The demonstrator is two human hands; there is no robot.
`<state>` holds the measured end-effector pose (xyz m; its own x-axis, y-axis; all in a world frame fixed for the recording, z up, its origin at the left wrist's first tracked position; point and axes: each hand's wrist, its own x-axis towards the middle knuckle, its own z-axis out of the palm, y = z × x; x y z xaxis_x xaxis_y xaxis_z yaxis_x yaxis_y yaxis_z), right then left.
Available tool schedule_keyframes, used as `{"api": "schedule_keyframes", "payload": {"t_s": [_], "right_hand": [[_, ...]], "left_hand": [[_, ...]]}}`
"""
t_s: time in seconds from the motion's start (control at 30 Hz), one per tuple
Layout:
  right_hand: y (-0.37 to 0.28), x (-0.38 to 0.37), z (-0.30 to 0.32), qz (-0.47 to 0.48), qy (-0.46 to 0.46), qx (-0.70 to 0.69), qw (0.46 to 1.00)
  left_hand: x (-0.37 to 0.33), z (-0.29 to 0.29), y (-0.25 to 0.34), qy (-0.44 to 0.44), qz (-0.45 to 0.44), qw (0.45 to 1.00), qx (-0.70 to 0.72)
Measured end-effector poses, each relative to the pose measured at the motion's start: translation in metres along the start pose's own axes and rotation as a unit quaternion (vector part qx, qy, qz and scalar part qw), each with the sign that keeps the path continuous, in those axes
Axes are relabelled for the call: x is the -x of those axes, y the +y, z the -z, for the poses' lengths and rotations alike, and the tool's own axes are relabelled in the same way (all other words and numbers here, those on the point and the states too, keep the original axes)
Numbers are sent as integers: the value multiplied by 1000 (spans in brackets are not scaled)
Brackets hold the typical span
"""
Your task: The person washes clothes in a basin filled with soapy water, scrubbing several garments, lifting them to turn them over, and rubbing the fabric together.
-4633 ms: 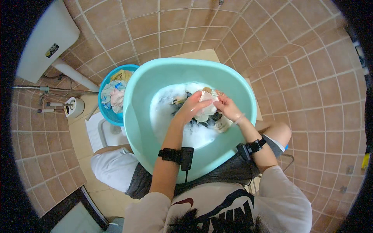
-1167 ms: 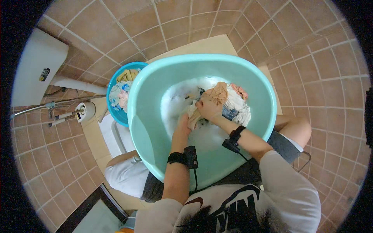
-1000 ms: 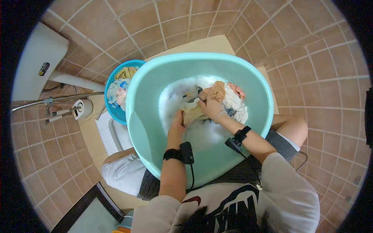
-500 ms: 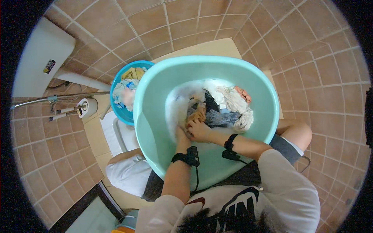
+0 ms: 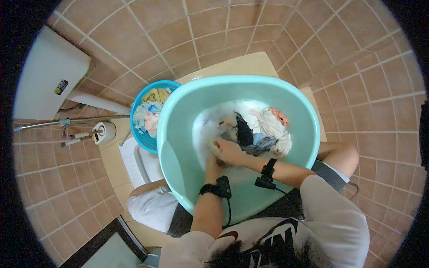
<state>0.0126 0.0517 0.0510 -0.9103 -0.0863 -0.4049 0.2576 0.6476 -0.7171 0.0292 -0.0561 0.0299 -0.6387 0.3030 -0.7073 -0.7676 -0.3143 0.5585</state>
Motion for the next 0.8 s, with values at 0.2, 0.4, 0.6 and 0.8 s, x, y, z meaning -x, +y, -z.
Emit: {"api": "schedule_keyframes", "payload": {"t_s": [0.2,0.4,0.6,0.8], "right_hand": [[-47,11,11,177,45,-105,978],[0,-48,0,126,48,155,979],[43,-79,41,37,157,46,986],[74,-54,160,-10,26,35,999]], "left_hand": [[-31,19,8,-23,39,987,153],[-51,1,18,-39,58,977,201],[-67,7,10,64,-23,940,335],[-68,-24,2,133,-46,970,198]]}}
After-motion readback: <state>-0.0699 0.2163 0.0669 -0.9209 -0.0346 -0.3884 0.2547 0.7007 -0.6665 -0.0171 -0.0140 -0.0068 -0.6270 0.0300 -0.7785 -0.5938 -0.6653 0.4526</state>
